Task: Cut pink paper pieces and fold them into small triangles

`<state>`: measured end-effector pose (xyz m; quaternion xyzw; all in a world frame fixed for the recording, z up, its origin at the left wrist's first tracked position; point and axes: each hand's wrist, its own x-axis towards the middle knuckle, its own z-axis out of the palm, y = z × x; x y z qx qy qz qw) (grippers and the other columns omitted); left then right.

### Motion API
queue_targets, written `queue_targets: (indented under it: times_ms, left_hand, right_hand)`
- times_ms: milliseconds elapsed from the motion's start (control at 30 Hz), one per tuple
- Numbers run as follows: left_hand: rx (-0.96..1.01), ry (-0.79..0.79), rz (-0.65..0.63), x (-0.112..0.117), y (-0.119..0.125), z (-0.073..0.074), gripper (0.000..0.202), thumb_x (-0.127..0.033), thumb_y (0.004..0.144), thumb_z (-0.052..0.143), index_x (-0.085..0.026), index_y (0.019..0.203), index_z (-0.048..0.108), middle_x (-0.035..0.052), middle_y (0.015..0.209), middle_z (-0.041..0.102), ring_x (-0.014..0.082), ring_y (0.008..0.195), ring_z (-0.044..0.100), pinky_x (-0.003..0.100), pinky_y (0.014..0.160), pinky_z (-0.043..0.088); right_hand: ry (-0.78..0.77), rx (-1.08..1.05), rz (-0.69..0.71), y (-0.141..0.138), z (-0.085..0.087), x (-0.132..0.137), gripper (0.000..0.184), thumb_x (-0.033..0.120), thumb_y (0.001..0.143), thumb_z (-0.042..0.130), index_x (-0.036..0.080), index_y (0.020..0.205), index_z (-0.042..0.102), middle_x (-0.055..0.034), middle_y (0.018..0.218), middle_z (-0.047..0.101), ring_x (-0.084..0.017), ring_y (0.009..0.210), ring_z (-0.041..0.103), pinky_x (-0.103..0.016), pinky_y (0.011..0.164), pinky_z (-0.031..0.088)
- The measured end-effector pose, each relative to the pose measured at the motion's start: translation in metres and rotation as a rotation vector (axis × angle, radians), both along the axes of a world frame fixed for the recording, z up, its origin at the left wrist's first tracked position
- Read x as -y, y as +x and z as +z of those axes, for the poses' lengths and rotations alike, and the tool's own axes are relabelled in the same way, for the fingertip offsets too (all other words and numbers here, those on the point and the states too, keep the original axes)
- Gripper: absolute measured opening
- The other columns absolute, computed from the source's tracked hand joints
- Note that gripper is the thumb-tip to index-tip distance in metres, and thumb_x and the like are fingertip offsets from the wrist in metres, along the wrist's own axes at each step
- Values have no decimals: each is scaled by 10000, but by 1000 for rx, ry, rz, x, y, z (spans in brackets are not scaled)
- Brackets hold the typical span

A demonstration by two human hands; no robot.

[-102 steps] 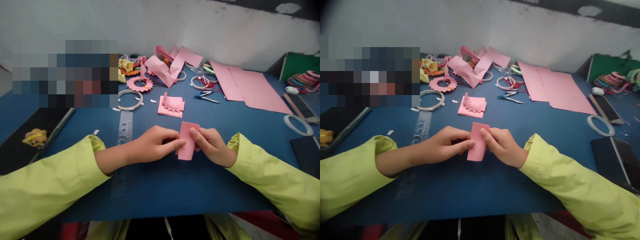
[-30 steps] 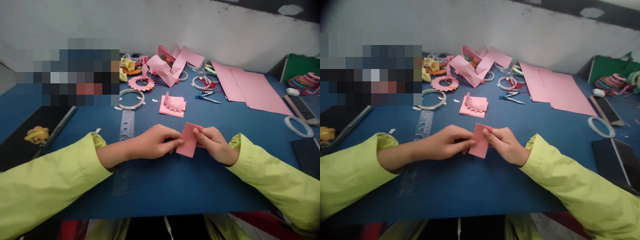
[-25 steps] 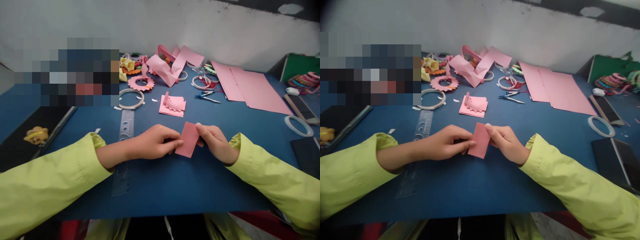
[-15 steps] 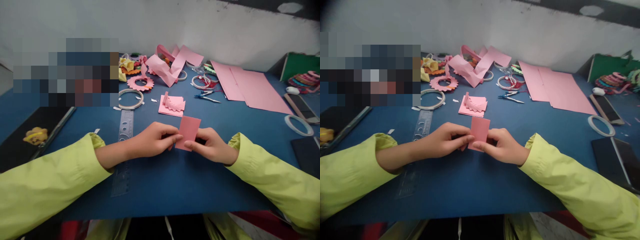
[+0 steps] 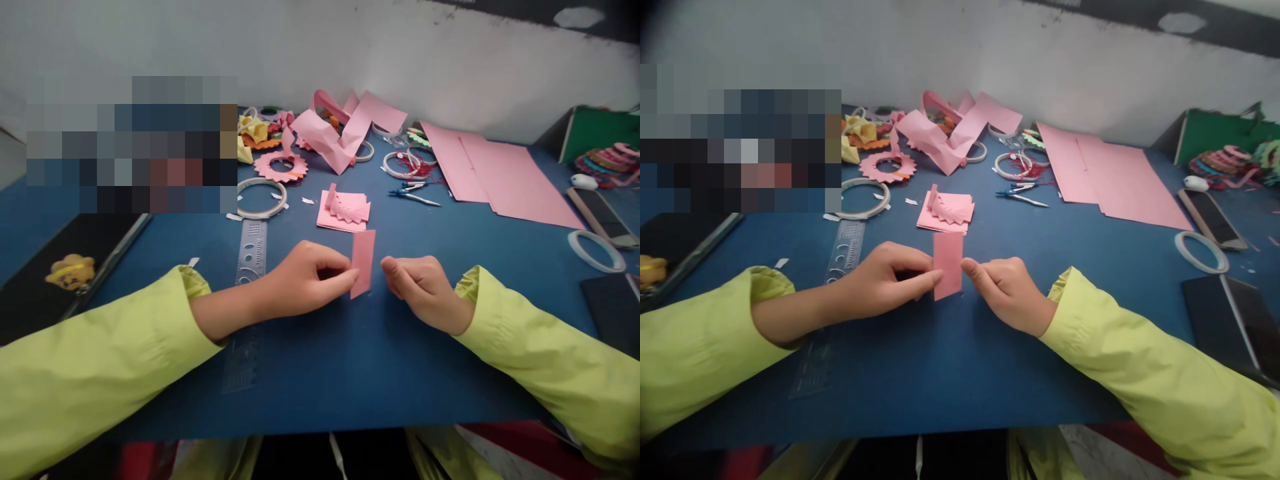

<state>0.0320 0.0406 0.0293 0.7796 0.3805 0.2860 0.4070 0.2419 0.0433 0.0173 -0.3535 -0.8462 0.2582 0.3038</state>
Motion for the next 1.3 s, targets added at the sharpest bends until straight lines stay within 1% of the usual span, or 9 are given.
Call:
queue_targets:
  times_ms: [100, 200, 267, 333, 433, 667, 833, 1067, 1300]
  left_hand:
    - [18, 115, 90, 5, 1, 0, 348, -153, 803, 504, -142, 462, 437, -54, 468, 332, 57, 474, 303, 208, 465, 245]
    - [59, 233, -48, 13, 5, 0, 314, -129, 821, 505, -135, 507, 510, -25, 527, 436, 73, 523, 386, 207, 525, 327]
    - [72, 320, -164, 17, 7, 0, 285, -136, 845, 502, -128, 573, 586, 34, 646, 537, 112, 632, 464, 242, 639, 402]
    - [74, 384, -236, 19, 9, 0, 253, -140, 853, 511, -123, 629, 629, 77, 738, 573, 147, 716, 488, 288, 727, 429]
    - [98, 385, -282, 18, 8, -1, 171, -135, 854, 544, -119, 716, 643, 88, 789, 590, 151, 754, 506, 285, 757, 451]
    - [127, 336, -291, 15, 6, -3, 86, -141, 854, 575, -139, 800, 642, 73, 827, 611, 146, 794, 548, 252, 767, 488]
    - [126, 329, -278, 16, 5, -4, 76, -150, 851, 588, -123, 816, 650, 76, 834, 619, 141, 796, 556, 241, 760, 487]
    - [125, 330, -214, 16, 7, -5, 136, -157, 849, 581, -131, 722, 623, 49, 767, 587, 119, 716, 538, 215, 685, 474]
    - [157, 307, -241, 16, 6, -3, 94, -151, 850, 571, -136, 767, 613, 57, 801, 587, 129, 752, 539, 234, 723, 478]
  right_hand:
    - [225, 12, -28, 0, -1, 1, 506, 336, 961, 437, 178, 497, 313, 62, 459, 272, -50, 427, 254, -223, 439, 225]
    - [417, 63, 116, -1, -2, 1, 369, 420, 910, 521, 177, 639, 454, 30, 556, 430, -84, 518, 364, -228, 510, 311]
    - [402, 110, 247, -2, -3, -1, 356, 493, 904, 493, 167, 761, 496, -13, 651, 519, -113, 590, 441, -239, 552, 370]
    - [357, 130, 334, -2, -3, -2, 397, 559, 881, 490, 168, 813, 491, -29, 697, 541, -128, 628, 473, -248, 574, 403]
    - [339, 109, 360, -2, -5, -3, 456, 621, 801, 569, 176, 830, 472, -22, 705, 546, -132, 625, 493, -255, 580, 423]
    - [328, 94, 374, -1, -5, -3, 504, 648, 763, 595, 173, 876, 474, -37, 746, 583, -147, 651, 546, -272, 605, 457]
    - [333, 103, 373, -1, -5, -3, 447, 591, 796, 598, 176, 878, 454, -41, 757, 585, -149, 653, 548, -274, 601, 459]
    - [327, 99, 387, -1, -5, -3, 430, 556, 804, 610, 164, 919, 477, -47, 781, 591, -159, 697, 577, -275, 638, 476]
    - [321, 110, 384, 0, -5, -3, 497, 601, 783, 608, 138, 927, 499, -70, 797, 602, -164, 688, 574, -282, 627, 470]
